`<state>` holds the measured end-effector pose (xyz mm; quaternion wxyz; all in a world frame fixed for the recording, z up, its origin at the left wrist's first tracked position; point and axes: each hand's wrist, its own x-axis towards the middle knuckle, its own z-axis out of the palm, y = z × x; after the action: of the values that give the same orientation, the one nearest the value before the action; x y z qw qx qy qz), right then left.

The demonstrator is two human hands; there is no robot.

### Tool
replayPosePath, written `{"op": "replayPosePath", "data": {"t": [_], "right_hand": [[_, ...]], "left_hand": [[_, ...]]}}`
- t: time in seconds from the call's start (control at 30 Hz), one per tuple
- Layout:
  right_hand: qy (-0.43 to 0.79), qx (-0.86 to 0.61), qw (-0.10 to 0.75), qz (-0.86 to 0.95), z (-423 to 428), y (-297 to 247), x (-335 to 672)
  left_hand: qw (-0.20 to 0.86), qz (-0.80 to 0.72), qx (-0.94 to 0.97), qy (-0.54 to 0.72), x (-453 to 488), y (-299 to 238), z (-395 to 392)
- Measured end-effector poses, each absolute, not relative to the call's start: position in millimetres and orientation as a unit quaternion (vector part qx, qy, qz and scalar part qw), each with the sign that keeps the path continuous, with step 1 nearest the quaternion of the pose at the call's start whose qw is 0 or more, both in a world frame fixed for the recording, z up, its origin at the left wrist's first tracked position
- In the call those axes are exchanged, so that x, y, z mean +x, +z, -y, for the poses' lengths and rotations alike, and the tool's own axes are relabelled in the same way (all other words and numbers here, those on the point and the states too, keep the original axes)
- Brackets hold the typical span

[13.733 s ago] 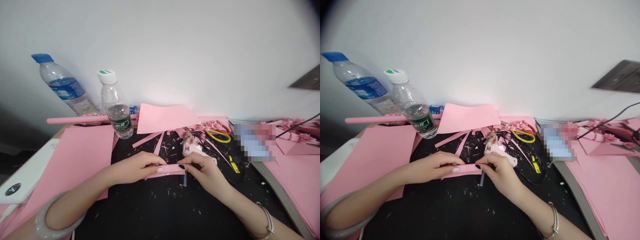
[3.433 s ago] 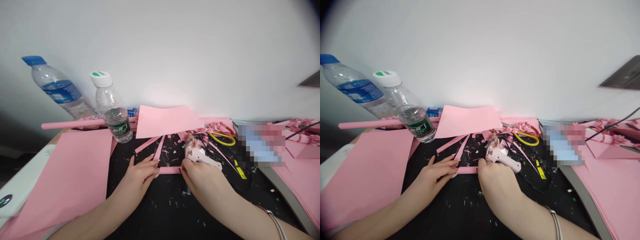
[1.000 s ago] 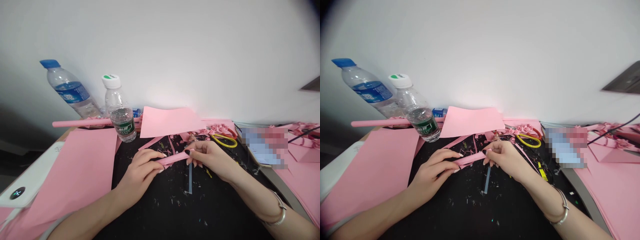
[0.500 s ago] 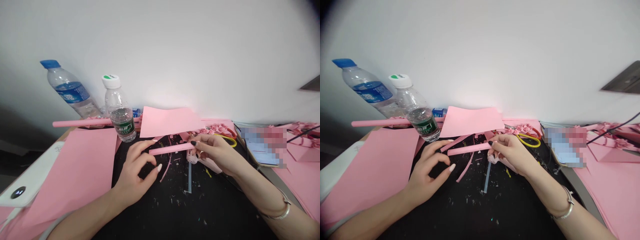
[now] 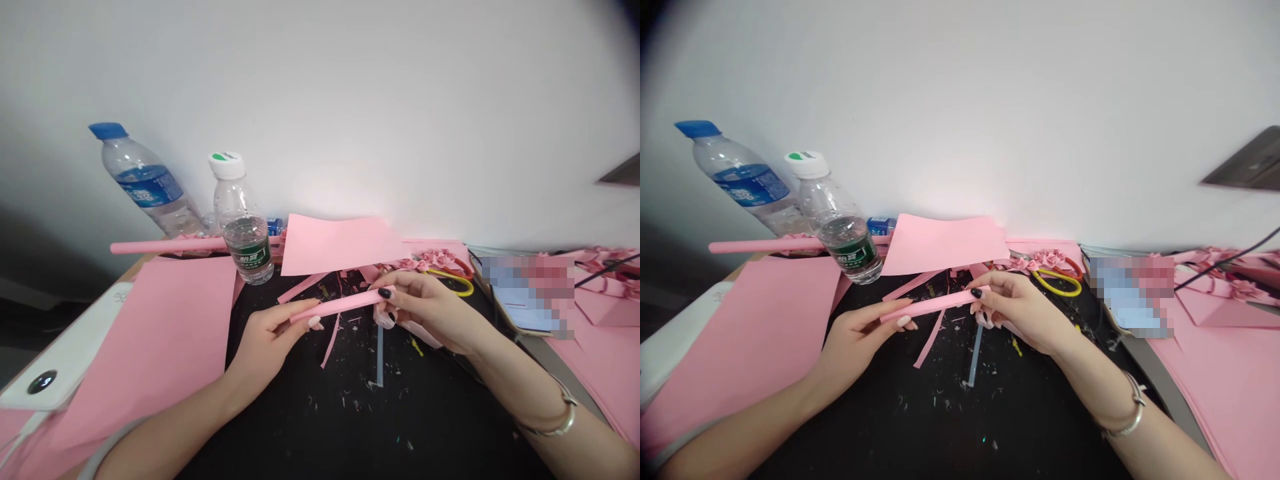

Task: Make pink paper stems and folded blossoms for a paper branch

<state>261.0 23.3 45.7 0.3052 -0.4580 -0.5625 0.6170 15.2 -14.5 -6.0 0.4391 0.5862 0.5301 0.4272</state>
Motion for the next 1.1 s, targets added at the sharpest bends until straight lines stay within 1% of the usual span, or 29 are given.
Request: {"op": "replayPosePath", "data": {"t": [0.17, 0.3, 0.53, 0.67, 0.77, 0.83, 0.93, 1.0, 1.1], "right_hand": [[0.513, -0.481, 0.278, 0.655, -23.1, 43.6, 259.3], [0.517, -0.477, 0.257, 0.663, -25.8, 41.4, 261.7], [0.541, -0.477, 0.232, 0.652, -29.1, 38.1, 263.7], [0.547, -0.472, 0.229, 0.653, -26.8, 37.1, 259.1], [0.555, -0.457, 0.206, 0.664, -24.3, 38.8, 255.4], [0.558, -0.451, 0.221, 0.661, -23.5, 39.4, 255.0], [0.579, -0.434, 0.292, 0.625, -24.0, 37.9, 257.2], [0.595, -0.422, 0.324, 0.603, -24.8, 36.2, 258.7], [0.598, -0.417, 0.314, 0.608, -25.2, 34.9, 259.5]], "left_hand": [[0.477, -0.516, 0.567, 0.429, 16.2, -6.0, 13.4], [0.479, -0.522, 0.578, 0.404, 17.0, -3.0, 14.2], [0.412, -0.543, 0.653, 0.330, 17.2, -2.0, 13.2], [0.343, -0.494, 0.748, 0.281, 17.7, -1.1, 15.4], [0.301, -0.448, 0.788, 0.297, 17.5, 0.3, 17.1], [0.272, -0.445, 0.784, 0.338, 15.9, -0.3, 15.2], [0.199, -0.485, 0.764, 0.375, 10.7, -6.4, 5.4], [0.149, -0.500, 0.773, 0.360, 6.0, -13.6, -4.2], [0.138, -0.513, 0.787, 0.313, 0.6, -23.2, -15.5]]}}
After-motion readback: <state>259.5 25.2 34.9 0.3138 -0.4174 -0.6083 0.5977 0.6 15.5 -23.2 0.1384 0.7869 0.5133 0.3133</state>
